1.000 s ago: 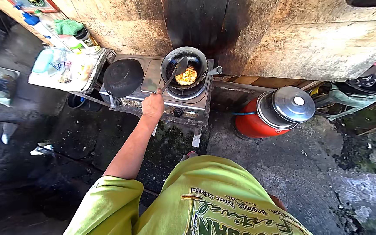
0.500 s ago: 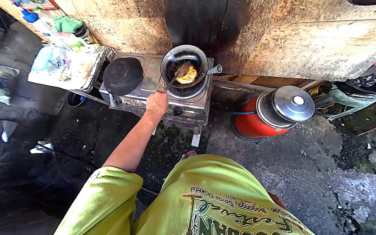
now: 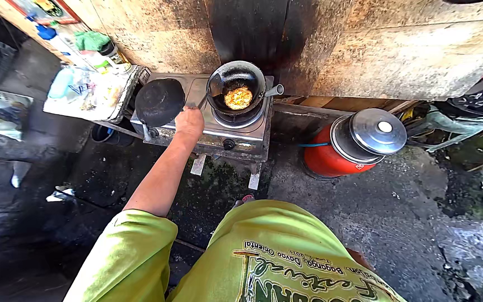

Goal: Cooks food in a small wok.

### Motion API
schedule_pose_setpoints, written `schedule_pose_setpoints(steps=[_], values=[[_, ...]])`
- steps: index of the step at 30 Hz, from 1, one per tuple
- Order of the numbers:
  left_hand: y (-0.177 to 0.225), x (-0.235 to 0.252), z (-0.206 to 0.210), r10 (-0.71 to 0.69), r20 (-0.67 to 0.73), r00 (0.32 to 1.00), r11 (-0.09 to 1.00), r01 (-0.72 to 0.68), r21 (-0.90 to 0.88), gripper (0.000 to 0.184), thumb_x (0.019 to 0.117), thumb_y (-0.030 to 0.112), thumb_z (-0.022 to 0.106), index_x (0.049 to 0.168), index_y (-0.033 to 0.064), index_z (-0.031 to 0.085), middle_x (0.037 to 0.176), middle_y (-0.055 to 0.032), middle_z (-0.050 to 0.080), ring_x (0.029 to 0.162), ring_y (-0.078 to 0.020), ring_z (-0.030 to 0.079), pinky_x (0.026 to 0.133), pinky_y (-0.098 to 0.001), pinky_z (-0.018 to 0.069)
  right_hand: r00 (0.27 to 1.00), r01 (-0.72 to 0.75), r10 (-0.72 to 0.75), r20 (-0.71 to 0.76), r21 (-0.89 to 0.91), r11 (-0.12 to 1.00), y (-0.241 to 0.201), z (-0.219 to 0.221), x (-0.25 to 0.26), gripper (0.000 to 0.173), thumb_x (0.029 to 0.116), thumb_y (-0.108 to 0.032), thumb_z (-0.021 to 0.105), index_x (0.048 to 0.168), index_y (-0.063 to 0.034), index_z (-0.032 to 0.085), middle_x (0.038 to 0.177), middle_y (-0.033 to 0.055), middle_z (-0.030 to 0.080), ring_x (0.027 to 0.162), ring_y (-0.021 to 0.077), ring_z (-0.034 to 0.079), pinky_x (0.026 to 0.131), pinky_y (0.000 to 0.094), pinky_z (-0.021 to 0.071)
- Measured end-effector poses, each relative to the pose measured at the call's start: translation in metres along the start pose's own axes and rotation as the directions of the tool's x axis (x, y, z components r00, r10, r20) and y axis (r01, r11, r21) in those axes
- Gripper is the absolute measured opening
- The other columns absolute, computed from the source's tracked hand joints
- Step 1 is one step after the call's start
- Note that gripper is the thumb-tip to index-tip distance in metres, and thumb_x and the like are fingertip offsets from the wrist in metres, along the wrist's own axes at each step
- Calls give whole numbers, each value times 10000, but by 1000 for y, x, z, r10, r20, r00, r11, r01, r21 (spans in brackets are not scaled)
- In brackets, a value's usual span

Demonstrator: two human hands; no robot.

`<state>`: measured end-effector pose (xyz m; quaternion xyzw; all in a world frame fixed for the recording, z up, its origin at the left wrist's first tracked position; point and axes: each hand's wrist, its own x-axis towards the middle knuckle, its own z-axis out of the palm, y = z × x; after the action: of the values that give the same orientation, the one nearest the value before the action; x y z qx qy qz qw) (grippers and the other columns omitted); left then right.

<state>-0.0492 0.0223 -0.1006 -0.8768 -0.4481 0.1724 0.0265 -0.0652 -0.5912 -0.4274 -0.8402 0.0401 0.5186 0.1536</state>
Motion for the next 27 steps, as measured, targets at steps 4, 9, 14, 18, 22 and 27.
schedule_pose_setpoints(steps=[4, 9, 14, 18, 22, 27], values=[[-6, 7, -14, 14, 58, 998, 1000, -15, 13, 281, 983, 151, 618, 1140, -75, 668, 1257, -318, 637, 1163, -498, 634, 874, -689, 507, 1000, -2, 2, 8, -2, 1000, 1, 1, -3, 384, 1068, -268, 588, 1337, -3, 656, 1305, 249, 675, 1262, 399, 626, 1108, 585, 444], [-27, 39, -46, 168, 223, 960, 983, -147, -108, 271, 1010, 203, 596, 964, -45, 695, 962, -258, 662, 900, -409, 639, 764, -643, 487, 1000, -6, 6, 1, 29, 1000, 0, 2, -7, 381, 1061, -271, 600, 1330, -8, 662, 1283, 243, 686, 1234, 393, 644, 1096, 582, 460], [-25, 46, -39, 167, 340, 925, 926, -29, -377, 233, 1063, 203, 514, 1037, 51, 689, 710, 3, 521, 512, -73, 358, 503, -258, 323, 999, 28, -24, -30, 120, 992, 5, 12, 1, 381, 1054, -258, 612, 1318, 12, 663, 1255, 260, 689, 1193, 408, 655, 1059, 588, 478], [-5, 37, 5, 231, 281, 932, 934, -131, -334, 328, 1060, 234, 511, 1044, -46, 680, 956, -222, 644, 838, -343, 611, 754, -570, 486, 997, 66, -60, -52, 114, 991, 12, 17, 6, 372, 1047, -265, 621, 1292, 8, 681, 1214, 254, 708, 1143, 410, 679, 1029, 600, 498], [32, -3, 19, 116, 253, 960, 983, -75, -166, 391, 1056, 298, 505, 1194, -37, 653, 1241, -294, 653, 1188, -459, 632, 918, -678, 495, 1000, -16, 19, -25, 96, 995, -3, 10, -9, 376, 1054, -266, 616, 1315, -1, 669, 1269, 249, 689, 1207, 398, 653, 1080, 584, 467], [59, -7, 53, 83, 152, 985, 990, -65, -121, 464, 1003, 129, 564, 1433, -26, 489, 1372, -277, 580, 1170, -440, 651, 894, -604, 551, 988, 131, -129, -82, 26, 991, 20, 20, 0, 405, 1062, -323, 589, 1265, 10, 699, 1183, 265, 716, 1126, 418, 688, 1010, 599, 514]])
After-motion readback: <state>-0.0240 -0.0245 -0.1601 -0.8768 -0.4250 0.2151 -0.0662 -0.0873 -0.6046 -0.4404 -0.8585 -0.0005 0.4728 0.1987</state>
